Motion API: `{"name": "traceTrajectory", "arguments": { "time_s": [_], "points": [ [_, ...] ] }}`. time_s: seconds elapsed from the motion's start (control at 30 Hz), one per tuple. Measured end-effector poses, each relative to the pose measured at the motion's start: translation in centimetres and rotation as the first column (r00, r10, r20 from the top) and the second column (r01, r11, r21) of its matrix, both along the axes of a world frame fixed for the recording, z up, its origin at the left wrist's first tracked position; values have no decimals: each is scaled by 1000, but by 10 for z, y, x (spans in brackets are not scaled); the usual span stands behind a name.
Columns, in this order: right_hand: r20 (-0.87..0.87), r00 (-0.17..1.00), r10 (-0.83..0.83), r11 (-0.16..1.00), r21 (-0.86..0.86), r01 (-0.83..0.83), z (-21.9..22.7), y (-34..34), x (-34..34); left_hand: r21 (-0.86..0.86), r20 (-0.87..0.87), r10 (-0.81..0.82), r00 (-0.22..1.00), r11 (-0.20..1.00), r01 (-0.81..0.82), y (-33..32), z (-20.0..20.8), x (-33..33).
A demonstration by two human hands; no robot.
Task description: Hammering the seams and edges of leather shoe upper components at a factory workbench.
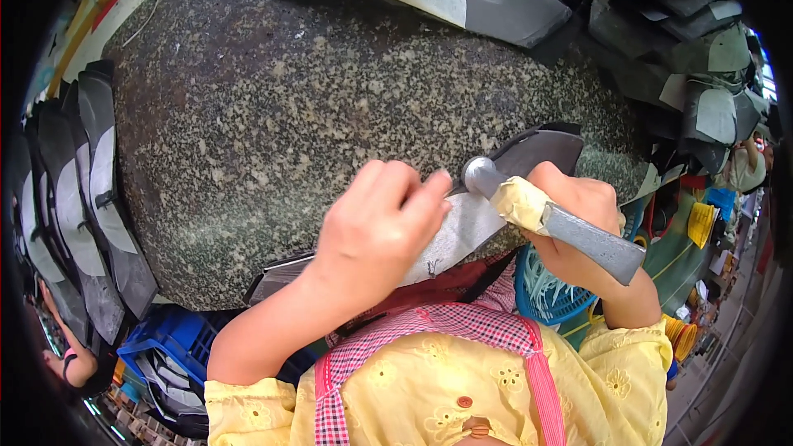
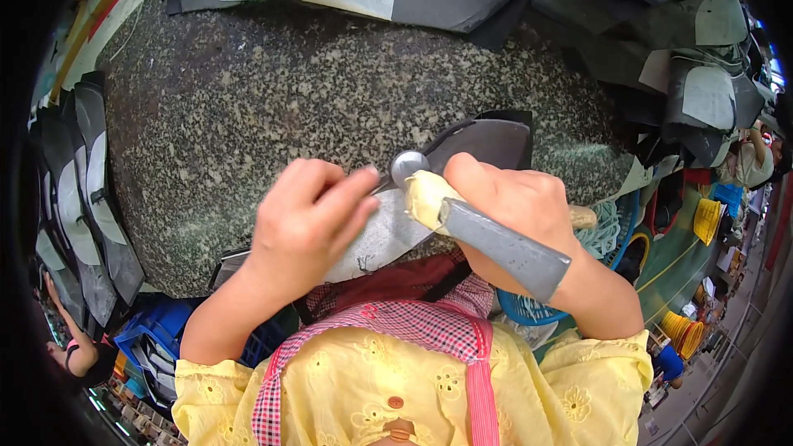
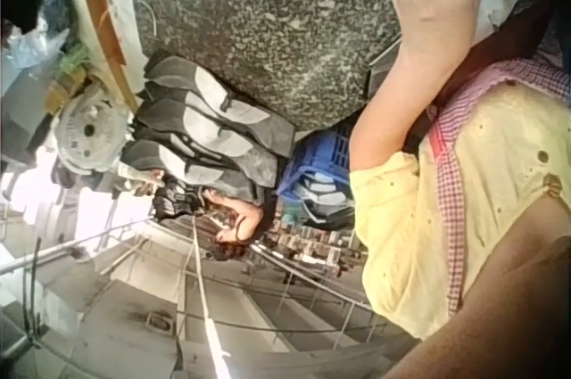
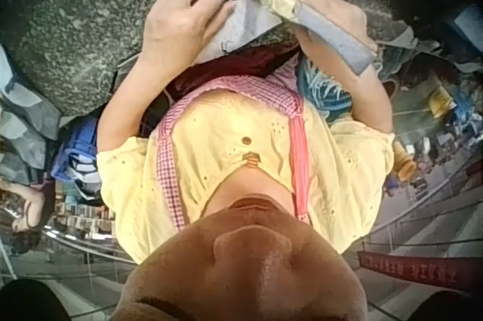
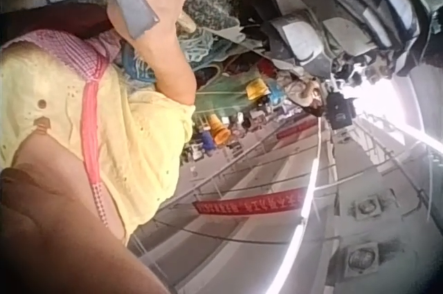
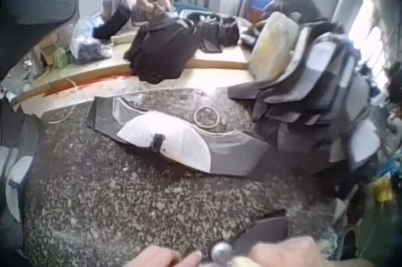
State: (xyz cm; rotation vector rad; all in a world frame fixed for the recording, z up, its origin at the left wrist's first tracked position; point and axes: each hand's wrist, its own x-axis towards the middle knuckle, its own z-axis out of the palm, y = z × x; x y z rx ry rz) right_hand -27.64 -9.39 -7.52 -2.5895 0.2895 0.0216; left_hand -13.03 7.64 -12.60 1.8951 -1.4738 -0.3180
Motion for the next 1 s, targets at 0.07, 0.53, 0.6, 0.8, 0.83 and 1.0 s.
{"name": "traceTrajectory", "arguments": {
  "time_s": [0.07,0.53,0.6,0.8,0.83,1.0],
  "points": [
    [34,999,-22,1000,4,22,-5,3,-5,64,-99,35,994,998,-29,7,9,8],
    [124,990,-66,997,-22,69,-8,14,-10,-83,214,76,974,995,-60,20,-11,-17],
    [109,991,-72,996,-53,78,-8,15,-10,28,189,90,978,995,-97,15,-8,-18],
    [232,972,-43,997,-46,56,18,9,4,-156,287,73,955,987,-29,23,-21,-15],
    [334,938,-88,996,22,85,22,14,6,-222,341,85,936,975,-8,24,-22,-14],
    [189,979,-78,996,-25,84,-10,16,3,-180,387,32,922,983,41,20,-15,-16]
  ]
}}
